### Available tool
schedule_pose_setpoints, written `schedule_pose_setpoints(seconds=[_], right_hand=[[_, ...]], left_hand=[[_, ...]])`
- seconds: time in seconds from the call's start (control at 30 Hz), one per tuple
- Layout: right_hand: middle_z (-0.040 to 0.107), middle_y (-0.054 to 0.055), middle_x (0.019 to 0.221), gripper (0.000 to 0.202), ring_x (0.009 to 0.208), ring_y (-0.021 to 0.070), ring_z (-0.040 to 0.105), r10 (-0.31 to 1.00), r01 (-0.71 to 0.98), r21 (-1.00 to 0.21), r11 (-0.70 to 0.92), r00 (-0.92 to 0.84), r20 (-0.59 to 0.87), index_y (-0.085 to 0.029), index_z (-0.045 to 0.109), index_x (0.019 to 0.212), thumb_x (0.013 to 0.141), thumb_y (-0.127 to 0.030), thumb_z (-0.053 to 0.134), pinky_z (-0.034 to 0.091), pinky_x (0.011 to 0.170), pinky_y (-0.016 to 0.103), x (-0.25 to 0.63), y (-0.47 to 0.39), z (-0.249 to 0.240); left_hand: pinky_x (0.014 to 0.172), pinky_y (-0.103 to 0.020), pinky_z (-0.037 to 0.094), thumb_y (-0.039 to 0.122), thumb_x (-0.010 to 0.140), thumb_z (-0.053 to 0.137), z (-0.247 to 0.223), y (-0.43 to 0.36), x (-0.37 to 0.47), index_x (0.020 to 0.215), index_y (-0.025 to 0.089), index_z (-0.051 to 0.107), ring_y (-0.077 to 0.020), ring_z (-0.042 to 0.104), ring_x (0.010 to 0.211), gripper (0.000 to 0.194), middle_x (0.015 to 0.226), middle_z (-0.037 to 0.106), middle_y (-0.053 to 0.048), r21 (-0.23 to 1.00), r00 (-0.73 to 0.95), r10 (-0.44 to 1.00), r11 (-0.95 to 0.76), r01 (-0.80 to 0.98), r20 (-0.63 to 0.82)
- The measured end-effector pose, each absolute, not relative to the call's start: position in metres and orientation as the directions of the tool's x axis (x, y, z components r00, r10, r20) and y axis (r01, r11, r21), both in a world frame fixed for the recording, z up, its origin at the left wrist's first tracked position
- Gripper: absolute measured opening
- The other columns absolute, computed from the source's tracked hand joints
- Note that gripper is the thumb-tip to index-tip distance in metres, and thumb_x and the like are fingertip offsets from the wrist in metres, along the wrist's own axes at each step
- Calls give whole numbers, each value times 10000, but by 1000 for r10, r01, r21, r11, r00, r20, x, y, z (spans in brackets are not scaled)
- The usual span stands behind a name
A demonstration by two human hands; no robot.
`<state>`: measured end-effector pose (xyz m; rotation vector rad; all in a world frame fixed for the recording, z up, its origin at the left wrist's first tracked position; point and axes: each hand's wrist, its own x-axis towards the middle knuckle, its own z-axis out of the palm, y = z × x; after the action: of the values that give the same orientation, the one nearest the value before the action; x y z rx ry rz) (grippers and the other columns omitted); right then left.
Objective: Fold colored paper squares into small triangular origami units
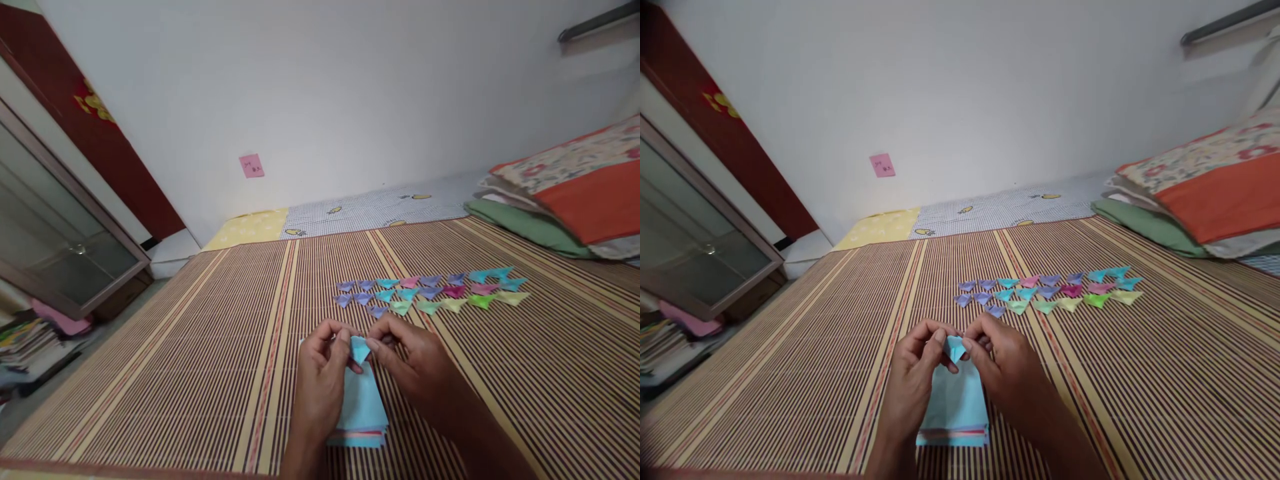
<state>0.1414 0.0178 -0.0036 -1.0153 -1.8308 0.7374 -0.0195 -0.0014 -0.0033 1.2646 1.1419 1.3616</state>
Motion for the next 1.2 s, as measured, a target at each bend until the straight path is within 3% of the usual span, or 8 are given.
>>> schedule_pose_setpoints(seconds=[0.23,0.47,0.67,0.83,0.97,1.2], right_hand=[[605,-28,677,199,614,149,555,869,323,-811,487,-273,413,-226,609,802,988,-277,561,437,577,265,145,18,-3],[698,13,920,138,897,183,663,791,303,-732,611,-272,548,-232,697,949,987,-180,575,506,787,310,144,18,-2],[702,15,927,159,902,170,679,720,238,-687,686,-354,597,-235,711,1015,1004,-159,572,517,784,290,144,16,0],[668,3,825,135,770,162,646,741,311,-673,671,-308,597,-218,654,882,965,-141,582,494,694,285,142,16,0],[642,-5,783,132,705,152,613,745,336,-665,667,-275,608,-217,612,834,938,-146,572,479,654,282,139,16,-1],[608,-20,750,141,681,146,582,776,325,-705,630,-227,588,-229,567,809,928,-155,550,467,637,276,143,15,0]], left_hand=[[540,-208,438,334,895,715,-4,-3,-20,864,188,641,-114,541,573,167,639,614,23,988,-36,992,-121,-99,118],[530,-202,389,327,922,666,-4,-4,-20,830,194,623,-115,505,581,168,608,534,41,991,5,992,-126,-33,127],[496,-205,312,274,897,655,-5,-3,-16,829,183,632,-103,412,552,116,621,488,49,993,-2,993,-117,22,117],[538,-200,365,242,897,653,-4,-4,-14,810,185,640,-104,488,632,105,858,637,-18,985,-12,985,-172,14,172],[548,-200,377,221,878,674,-5,-6,-12,802,188,639,-93,491,642,90,1074,663,-50,977,-50,977,-203,62,206],[546,-214,383,251,889,684,-4,-5,-14,798,190,647,-99,503,633,116,1149,674,-73,969,-95,969,-216,121,228]])
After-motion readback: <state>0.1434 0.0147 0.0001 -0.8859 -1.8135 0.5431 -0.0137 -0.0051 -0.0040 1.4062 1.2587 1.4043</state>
